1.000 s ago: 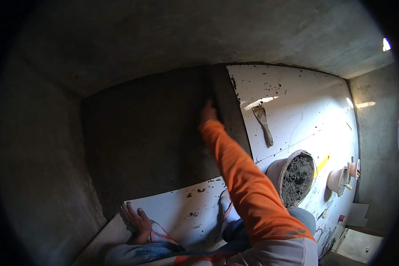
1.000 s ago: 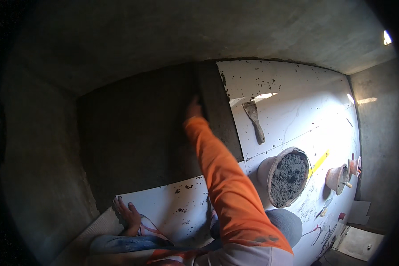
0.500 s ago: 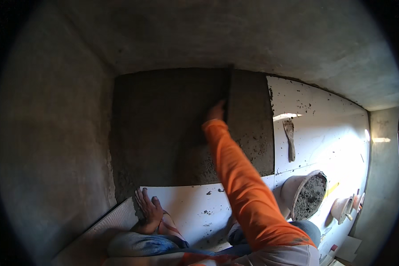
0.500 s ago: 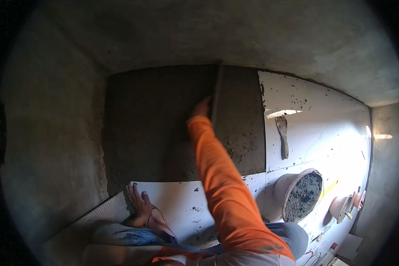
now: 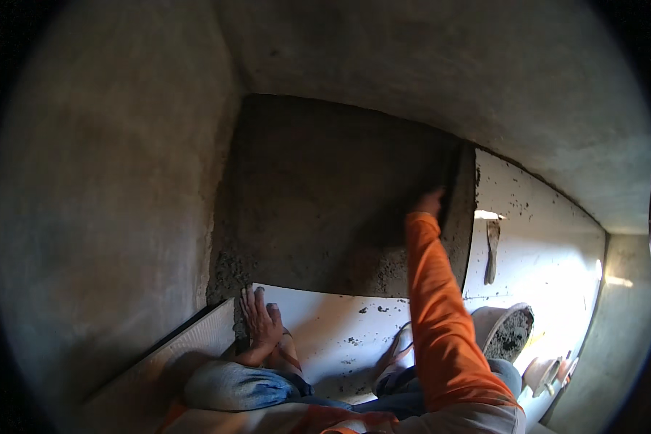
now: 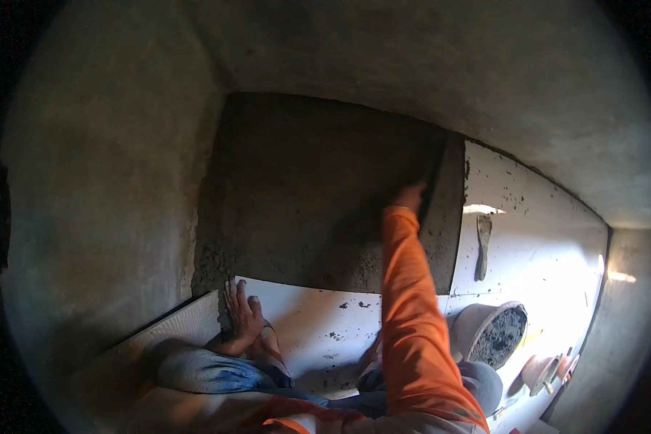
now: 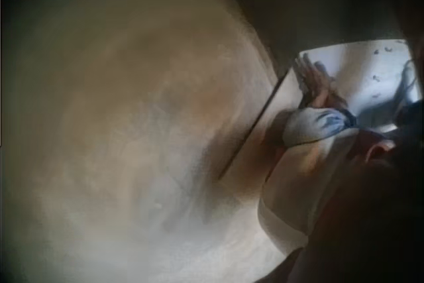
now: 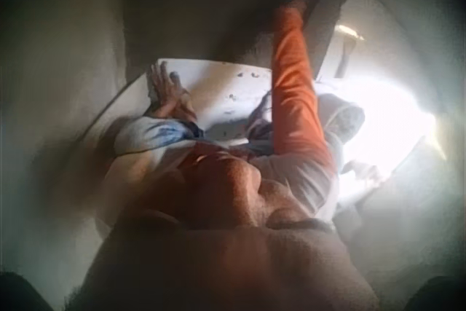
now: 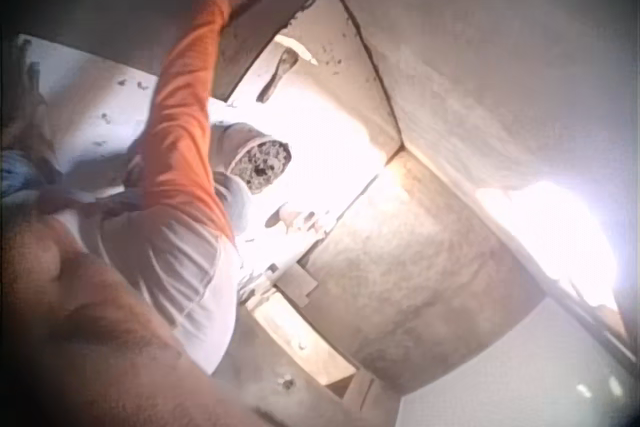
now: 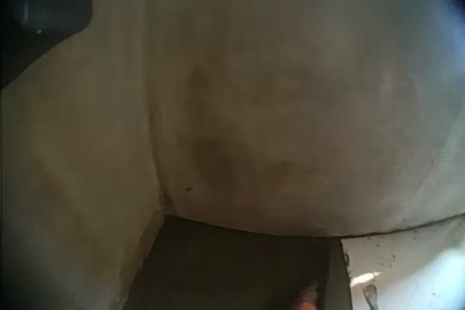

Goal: The person lifts a large ceramic tile and then uses a trowel to spread and level mortar onto the concrete floor. They also handle a putty knife and reach for a bucket of mortar.

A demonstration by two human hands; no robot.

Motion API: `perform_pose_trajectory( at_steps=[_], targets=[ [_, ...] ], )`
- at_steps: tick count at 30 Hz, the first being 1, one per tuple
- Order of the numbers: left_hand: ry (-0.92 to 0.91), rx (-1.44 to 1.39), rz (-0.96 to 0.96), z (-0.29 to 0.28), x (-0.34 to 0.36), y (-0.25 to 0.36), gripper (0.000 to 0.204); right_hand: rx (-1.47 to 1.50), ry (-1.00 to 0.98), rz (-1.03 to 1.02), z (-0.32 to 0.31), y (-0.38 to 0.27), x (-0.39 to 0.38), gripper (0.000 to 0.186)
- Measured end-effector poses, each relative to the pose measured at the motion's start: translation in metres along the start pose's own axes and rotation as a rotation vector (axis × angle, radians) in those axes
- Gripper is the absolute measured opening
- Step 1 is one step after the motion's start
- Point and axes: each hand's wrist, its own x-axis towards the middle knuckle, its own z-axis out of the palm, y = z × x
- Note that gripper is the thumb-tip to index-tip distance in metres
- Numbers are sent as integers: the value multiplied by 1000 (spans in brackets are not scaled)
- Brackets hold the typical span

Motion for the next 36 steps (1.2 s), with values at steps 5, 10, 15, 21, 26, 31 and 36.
perform_pose_trajectory(
  at_steps=[5, 10, 15, 21, 26, 31, 36],
  targets=[
    [-13, -28, 12, 1, 0, 8, 51, 143, -5, 47, -22, -28, 35, 48],
    [-16, -31, -28, 3, -3, -2, 50, 117, 251, -143, -158, -125, 17, 48],
    [5, -42, -17, -3, -8, -5, 49, 1370, 803, -82, -186, -170, 0, 45],
    [-5, -83, -25, 0, -9, -6, 47, 1556, 506, -146, -93, -33, 33, 37],
    [-2, -62, 19, 4, -3, -6, 52, 1369, 665, -344, -13, -92, 4, 31],
    [5, -52, 16, 5, -7, -12, 53, 1043, 469, -581, 6, -120, -105, 25],
    [5, -35, 42, 9, -2, -4, 52, 1079, 427, -790, 73, -98, -126, 37]
  ],
)
